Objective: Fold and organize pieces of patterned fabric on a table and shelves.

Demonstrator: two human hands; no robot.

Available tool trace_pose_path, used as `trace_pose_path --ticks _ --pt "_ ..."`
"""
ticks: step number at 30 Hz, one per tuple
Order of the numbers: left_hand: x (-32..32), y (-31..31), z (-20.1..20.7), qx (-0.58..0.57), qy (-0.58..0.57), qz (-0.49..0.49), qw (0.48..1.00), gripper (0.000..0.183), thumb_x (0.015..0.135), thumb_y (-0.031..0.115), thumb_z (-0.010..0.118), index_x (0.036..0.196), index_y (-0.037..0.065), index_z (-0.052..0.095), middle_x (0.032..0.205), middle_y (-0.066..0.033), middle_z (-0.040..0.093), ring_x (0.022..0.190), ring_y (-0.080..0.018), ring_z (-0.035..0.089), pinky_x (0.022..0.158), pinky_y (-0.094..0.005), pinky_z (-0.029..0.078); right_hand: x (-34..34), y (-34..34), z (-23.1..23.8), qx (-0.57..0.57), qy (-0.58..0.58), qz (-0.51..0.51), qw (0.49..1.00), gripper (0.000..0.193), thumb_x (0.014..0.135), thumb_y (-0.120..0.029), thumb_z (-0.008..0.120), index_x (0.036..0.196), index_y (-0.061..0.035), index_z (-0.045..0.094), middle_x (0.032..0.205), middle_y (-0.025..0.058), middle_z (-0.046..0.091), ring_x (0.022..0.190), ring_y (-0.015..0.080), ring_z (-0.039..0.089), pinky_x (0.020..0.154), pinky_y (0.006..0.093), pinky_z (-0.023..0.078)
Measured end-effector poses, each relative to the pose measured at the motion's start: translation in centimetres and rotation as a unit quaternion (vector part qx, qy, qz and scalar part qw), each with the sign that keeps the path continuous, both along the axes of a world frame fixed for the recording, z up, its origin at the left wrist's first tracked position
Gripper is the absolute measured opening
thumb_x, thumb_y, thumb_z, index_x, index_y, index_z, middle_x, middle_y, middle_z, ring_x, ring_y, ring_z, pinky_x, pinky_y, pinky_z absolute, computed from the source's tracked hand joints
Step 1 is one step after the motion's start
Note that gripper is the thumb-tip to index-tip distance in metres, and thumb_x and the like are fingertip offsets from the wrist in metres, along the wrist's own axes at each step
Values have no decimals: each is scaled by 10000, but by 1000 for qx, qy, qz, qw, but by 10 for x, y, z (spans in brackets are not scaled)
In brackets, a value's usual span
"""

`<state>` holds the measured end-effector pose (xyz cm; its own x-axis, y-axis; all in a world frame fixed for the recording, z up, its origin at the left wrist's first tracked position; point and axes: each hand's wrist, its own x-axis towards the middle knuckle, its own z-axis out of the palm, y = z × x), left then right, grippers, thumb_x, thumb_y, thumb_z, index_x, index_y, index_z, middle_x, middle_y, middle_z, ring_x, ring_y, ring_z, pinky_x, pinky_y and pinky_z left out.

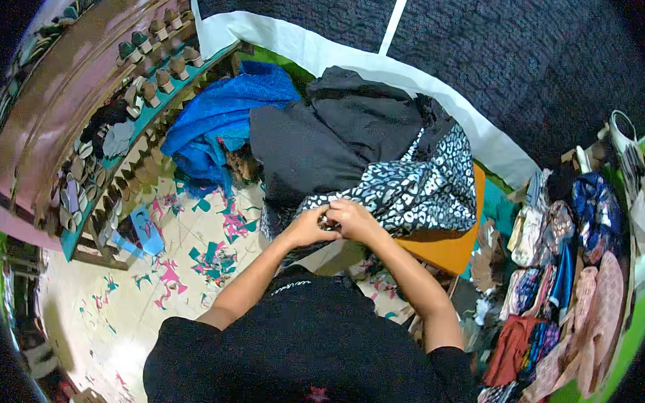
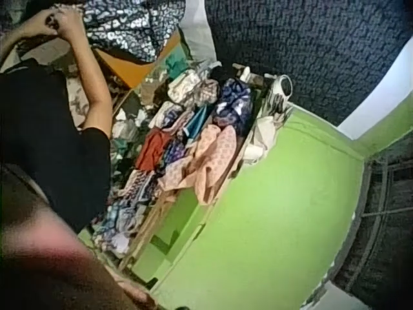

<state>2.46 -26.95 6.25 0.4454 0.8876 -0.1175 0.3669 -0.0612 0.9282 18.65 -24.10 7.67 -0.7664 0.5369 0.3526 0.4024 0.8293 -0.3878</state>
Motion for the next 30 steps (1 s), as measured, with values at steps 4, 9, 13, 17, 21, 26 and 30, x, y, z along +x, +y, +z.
trace_pose_path --ticks 4,9,13,17,21,26,30 --pt "32 8 -10 49 -40 3 998 667 545 257 755 1094 12 465 961 -120 570 852 -178 537 770 -295 419 28 9 -6 -76 14 55 995 274 524 -53 620 778 -40 519 825 95 524 791 284 508 696 348 437" --pt "42 -9 -8 43 26 113 992 675 591 299 731 1127 2 448 1064 -150 537 969 -208 514 830 -314 394 48 33 15 -66 57 88 992 355 613 -108 572 954 -25 521 961 131 524 922 286 491 805 355 392" --pt "61 -39 -34 33 80 213 973 523 756 367 569 1125 10 470 1063 -207 527 988 -305 512 844 -334 387 91 89 -1 -216 44 -71 973 243 728 -185 545 907 -22 563 906 145 564 852 281 543 763 345 418" --pt "80 -55 -33 42 84 248 964 429 788 326 538 1086 20 496 995 -202 553 929 -323 529 808 -342 401 147 145 -11 -240 -23 -156 958 286 771 -267 510 830 -1 597 854 146 597 807 284 567 724 339 429" --pt "85 -61 -30 27 58 262 963 406 787 303 543 1077 21 503 976 -199 562 901 -315 540 791 -344 406 185 160 -21 -287 -193 -227 910 412 752 -382 508 902 -14 614 913 160 599 849 283 565 760 329 420" --pt "81 -62 -30 13 66 268 961 419 779 300 555 1074 7 505 982 -193 564 921 -290 542 807 -332 400 177 151 -19 -291 -235 -220 901 498 768 -430 461 999 -4 573 1020 187 561 958 319 517 849 336 371" --pt "81 -63 -30 12 76 268 960 479 762 335 568 1080 -15 493 1011 -205 552 941 -295 534 822 -330 395 175 141 -18 -245 -237 -245 908 579 729 -514 458 1075 -57 537 1056 179 542 999 322 500 862 412 357"
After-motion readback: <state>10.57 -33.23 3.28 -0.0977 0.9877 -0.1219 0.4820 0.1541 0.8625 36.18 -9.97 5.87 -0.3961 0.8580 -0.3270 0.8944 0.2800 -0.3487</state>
